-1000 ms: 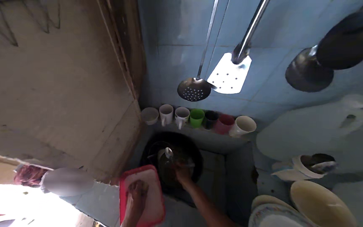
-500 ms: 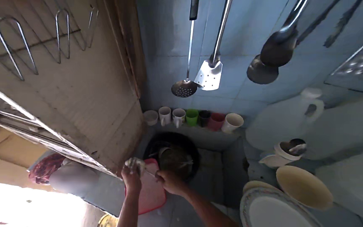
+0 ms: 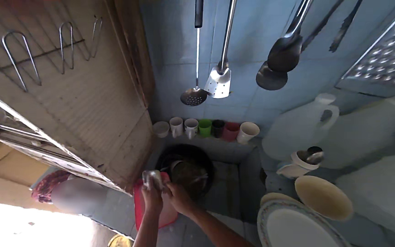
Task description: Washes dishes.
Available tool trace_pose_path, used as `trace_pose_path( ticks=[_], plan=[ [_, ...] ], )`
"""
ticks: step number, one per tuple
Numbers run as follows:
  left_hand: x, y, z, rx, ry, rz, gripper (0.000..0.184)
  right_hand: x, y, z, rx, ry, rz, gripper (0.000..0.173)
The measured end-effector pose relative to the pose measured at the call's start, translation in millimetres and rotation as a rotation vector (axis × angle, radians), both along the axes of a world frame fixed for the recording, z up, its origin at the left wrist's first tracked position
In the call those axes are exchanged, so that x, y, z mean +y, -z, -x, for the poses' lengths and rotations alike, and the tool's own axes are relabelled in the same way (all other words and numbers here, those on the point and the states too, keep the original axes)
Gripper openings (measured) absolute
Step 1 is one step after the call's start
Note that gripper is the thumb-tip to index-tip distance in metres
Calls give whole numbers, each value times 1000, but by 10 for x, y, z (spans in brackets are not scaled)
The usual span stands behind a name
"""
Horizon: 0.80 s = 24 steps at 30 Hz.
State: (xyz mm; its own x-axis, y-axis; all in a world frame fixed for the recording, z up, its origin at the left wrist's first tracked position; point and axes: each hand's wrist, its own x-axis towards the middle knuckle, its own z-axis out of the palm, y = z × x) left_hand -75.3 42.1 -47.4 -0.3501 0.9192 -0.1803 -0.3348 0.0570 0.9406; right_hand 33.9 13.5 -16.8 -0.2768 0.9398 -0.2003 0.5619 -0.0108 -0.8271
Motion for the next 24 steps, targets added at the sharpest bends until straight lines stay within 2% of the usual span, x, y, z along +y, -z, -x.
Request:
trace_pose_path(
  ticks=[2, 3, 7, 8, 10, 12, 14, 15, 17, 20, 22, 24],
  plan=[
    [-81, 28, -58, -73, 86, 6, 26, -37, -46, -7, -3, 30, 37, 35],
    [-72, 49, -19, -33, 97, -8, 24, -55, -41, -31, -8, 25, 39, 35],
    [87, 120, 281, 331, -75, -90, 27, -127, -57, -116, -32, -26, 89, 32],
    [97, 118, 277, 362, -111, -101, 27, -132, -68, -116, -41, -28, 93, 33],
    [30, 98, 141, 251, -121, -76, 24, -139, -114, -89, -56, -18, 104, 33],
    [-88, 116, -23, 47, -37, -37, 24, -149, -131, -74, -50, 7, 96, 35],
    [-164, 155, -88, -52, 50, 4, 22, -147, -63, -96, -21, 32, 76, 35],
    [-158, 167, -54, -35, 69, 13, 21, -149, -26, -118, -15, 27, 74, 34],
    [-84, 200, 101, 135, 49, -14, 23, -164, -7, -171, -23, 7, 85, 33],
    [54, 176, 336, 424, -111, -21, 30, -183, -67, -239, 1, 31, 100, 32],
    [107, 161, 373, 392, -184, 13, 31, -197, -78, -232, 37, 60, 69, 31],
    [66, 151, 315, 208, -119, -35, 35, -200, -110, -172, 33, 58, 64, 32]
  ],
)
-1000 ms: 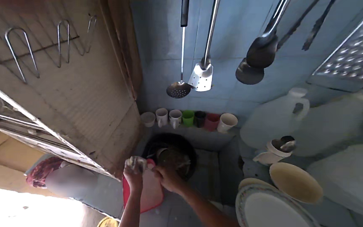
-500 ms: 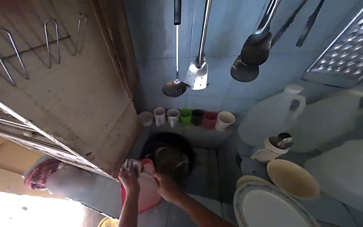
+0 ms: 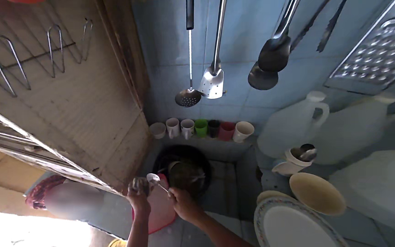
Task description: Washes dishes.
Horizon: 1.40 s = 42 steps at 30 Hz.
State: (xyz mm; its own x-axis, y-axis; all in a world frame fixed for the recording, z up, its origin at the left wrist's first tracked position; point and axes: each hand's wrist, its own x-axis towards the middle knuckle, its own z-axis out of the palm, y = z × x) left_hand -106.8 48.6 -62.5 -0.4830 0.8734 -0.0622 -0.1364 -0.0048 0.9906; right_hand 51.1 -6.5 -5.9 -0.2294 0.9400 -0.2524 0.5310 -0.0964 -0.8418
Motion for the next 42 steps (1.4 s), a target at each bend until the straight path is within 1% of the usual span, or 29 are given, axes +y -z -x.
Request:
trace_pose_path(
  ticks=[1, 3, 4, 5, 8, 11, 12, 13, 14, 15, 16, 18, 19, 20, 21, 23, 24, 25, 26, 27, 28, 30, 31, 33, 35, 36, 38, 40, 42],
  plan=[
    [-41, -29, -56, -118, 67, -48, 36, 10, 2, 38, -15, -2, 16, 33],
    [-106, -124, -154, -418, 224, -104, 54, 35, 29, 90, -40, 19, 28, 34],
    [-114, -153, -175, -581, 259, -111, 59, 43, 26, 100, -38, 32, 17, 35],
    [-111, -154, -177, -695, 268, -111, 55, 46, 20, 107, -38, 35, -2, 35],
    [-107, -69, -134, -868, 281, -117, 36, 24, -18, 133, -58, -3, -25, 35],
    [-120, 22, -128, -939, 420, -203, 30, 4, -20, 141, -63, -10, -57, 34],
    [-114, 50, -104, -936, 476, -206, 33, 5, -20, 131, -56, -25, -66, 34],
    [-104, 66, -69, -881, 516, -175, 36, 10, -30, 111, -55, -52, -58, 33],
    [-94, 56, -42, -755, 509, -121, 29, 18, -26, 90, -62, -80, -51, 32],
    [-83, 16, -27, -560, 460, -64, 22, 23, -20, 73, -70, -99, -44, 31],
    [-66, -16, -9, -326, 401, -34, 21, 25, -26, 56, -76, -111, -30, 32],
    [-39, -61, 36, 161, 287, 6, 26, 26, -22, 38, -61, -117, -3, 33],
    [-37, -81, 46, 300, 245, 33, 32, 16, -11, 41, -43, -112, 0, 33],
    [-40, -86, 18, 329, 195, 40, 34, 0, -10, 56, -34, -106, 1, 33],
    [-49, -78, -41, 253, 151, 30, 32, -9, -16, 78, -32, -98, 6, 33],
    [-81, -94, -205, -157, 149, 22, 26, -14, -13, 120, -17, -66, 2, 34],
    [-114, -122, -258, -384, 224, 50, 26, -8, -11, 130, -2, -49, 3, 36],
    [-147, -143, -283, -538, 284, 96, 25, 2, 3, 131, 21, -35, 7, 38],
    [-145, -143, -273, -597, 305, 131, 22, 19, 32, 121, 39, -31, 11, 37],
    [-120, -131, -232, -551, 294, 131, 18, 36, 68, 99, 50, -38, 19, 34],
    [-86, -108, -166, -433, 269, 94, 19, 45, 94, 69, 55, -58, 36, 32],
    [3, -82, -55, -184, 171, 18, 27, 31, 106, 28, 63, -110, 70, 32],
    [36, -93, -42, -137, 113, -3, 25, 16, 109, 36, 66, -132, 75, 33],
    [33, -156, -128, -185, 58, -25, 20, -2, 136, 99, 78, -128, 51, 31],
    [-63, -196, -272, -292, 118, -6, 27, -2, 131, 158, 74, -81, 25, 29],
    [-128, -207, -351, -318, 168, 11, 26, 11, 128, 161, 73, -54, 13, 31],
    [-216, -207, -420, -265, 237, 4, 19, 49, 155, 109, 67, -57, 12, 31],
    [-211, -171, -348, -54, 297, -68, 26, 86, 198, 6, 72, -100, 12, 29],
    [-187, -182, -251, 255, 407, -96, 31, 119, 133, -110, 128, -18, -77, 33]
  ],
)
